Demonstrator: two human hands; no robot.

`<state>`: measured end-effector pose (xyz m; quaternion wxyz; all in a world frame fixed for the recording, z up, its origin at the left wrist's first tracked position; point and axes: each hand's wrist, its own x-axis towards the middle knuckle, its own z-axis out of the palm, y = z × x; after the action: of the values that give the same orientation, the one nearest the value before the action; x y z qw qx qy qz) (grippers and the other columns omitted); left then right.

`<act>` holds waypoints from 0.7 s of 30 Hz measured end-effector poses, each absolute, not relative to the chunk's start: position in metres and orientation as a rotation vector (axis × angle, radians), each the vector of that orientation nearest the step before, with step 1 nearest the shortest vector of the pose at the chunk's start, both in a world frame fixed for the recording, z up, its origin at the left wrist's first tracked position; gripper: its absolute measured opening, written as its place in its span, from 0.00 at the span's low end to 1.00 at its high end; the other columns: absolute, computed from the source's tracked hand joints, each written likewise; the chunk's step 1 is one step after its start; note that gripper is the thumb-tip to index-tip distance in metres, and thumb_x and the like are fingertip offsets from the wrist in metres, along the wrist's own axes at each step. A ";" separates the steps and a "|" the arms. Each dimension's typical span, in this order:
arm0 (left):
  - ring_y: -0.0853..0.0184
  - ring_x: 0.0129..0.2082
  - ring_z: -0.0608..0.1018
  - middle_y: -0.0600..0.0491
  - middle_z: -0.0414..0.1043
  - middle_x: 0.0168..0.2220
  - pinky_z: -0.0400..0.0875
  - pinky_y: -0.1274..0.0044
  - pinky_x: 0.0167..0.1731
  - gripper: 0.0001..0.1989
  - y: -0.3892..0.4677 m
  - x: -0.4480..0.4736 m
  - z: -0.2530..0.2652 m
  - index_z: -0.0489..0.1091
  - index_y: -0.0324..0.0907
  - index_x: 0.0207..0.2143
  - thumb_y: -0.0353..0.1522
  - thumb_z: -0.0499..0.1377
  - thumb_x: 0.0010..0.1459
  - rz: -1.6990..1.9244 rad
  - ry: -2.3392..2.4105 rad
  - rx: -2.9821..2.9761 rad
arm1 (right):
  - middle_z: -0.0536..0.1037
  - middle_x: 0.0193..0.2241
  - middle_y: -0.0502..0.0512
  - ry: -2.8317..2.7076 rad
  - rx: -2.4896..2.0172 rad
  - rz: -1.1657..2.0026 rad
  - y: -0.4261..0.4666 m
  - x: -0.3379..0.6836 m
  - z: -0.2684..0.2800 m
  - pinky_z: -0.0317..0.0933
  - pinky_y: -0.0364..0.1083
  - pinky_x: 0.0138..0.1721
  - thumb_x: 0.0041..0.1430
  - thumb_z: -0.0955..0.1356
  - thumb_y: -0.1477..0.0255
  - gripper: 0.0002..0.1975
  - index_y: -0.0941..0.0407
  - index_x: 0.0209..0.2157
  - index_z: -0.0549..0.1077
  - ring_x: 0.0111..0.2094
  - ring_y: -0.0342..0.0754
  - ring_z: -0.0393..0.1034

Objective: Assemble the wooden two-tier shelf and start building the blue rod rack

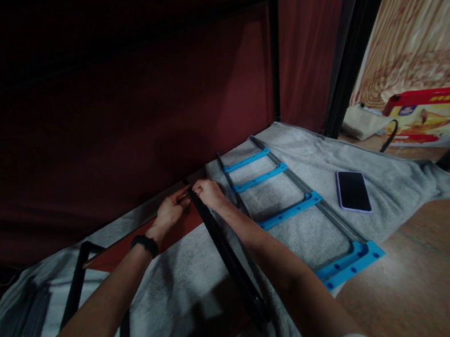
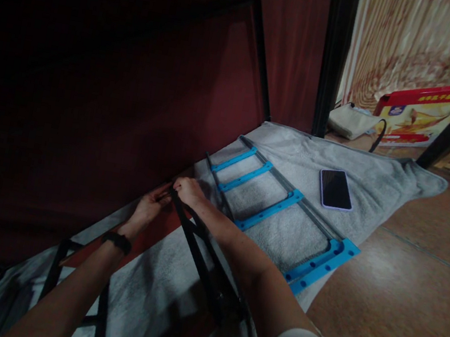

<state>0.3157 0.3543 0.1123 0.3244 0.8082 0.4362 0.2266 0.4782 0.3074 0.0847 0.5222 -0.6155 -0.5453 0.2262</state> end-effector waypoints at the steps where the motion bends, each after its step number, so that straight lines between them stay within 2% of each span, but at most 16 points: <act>1: 0.60 0.50 0.81 0.48 0.81 0.51 0.74 0.68 0.54 0.28 0.354 0.316 0.113 0.69 0.44 0.63 0.34 0.62 0.60 0.596 1.142 2.110 | 0.84 0.38 0.54 -1.277 -1.462 0.564 0.309 0.478 0.083 0.66 0.40 0.45 0.61 0.66 0.82 0.12 0.57 0.37 0.81 0.40 0.44 0.77; 9: 0.60 0.51 0.81 0.47 0.81 0.51 0.74 0.68 0.55 0.29 0.351 0.318 0.114 0.68 0.44 0.63 0.32 0.62 0.59 0.603 1.084 2.050 | 0.82 0.33 0.51 -1.083 -1.417 0.728 0.316 0.474 0.078 0.67 0.39 0.39 0.59 0.67 0.82 0.11 0.57 0.37 0.80 0.32 0.41 0.76; 14: 0.60 0.51 0.81 0.47 0.81 0.51 0.73 0.68 0.56 0.29 0.350 0.318 0.115 0.69 0.44 0.63 0.31 0.63 0.58 0.613 1.085 2.027 | 0.79 0.26 0.49 -1.030 -1.439 0.775 0.313 0.471 0.076 0.64 0.38 0.31 0.62 0.68 0.75 0.06 0.56 0.34 0.79 0.27 0.42 0.73; 21: 0.58 0.56 0.78 0.50 0.80 0.53 0.70 0.66 0.59 0.26 0.347 0.321 0.117 0.72 0.46 0.60 0.30 0.62 0.58 0.634 1.079 2.039 | 0.79 0.26 0.51 -1.082 -1.571 0.733 0.305 0.469 0.084 0.61 0.39 0.30 0.69 0.65 0.65 0.15 0.57 0.32 0.78 0.26 0.42 0.72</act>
<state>0.3208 0.3465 0.1173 0.3662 0.7931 0.4197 0.2466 0.4692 0.3046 0.0840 0.5219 -0.6556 -0.4518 0.3059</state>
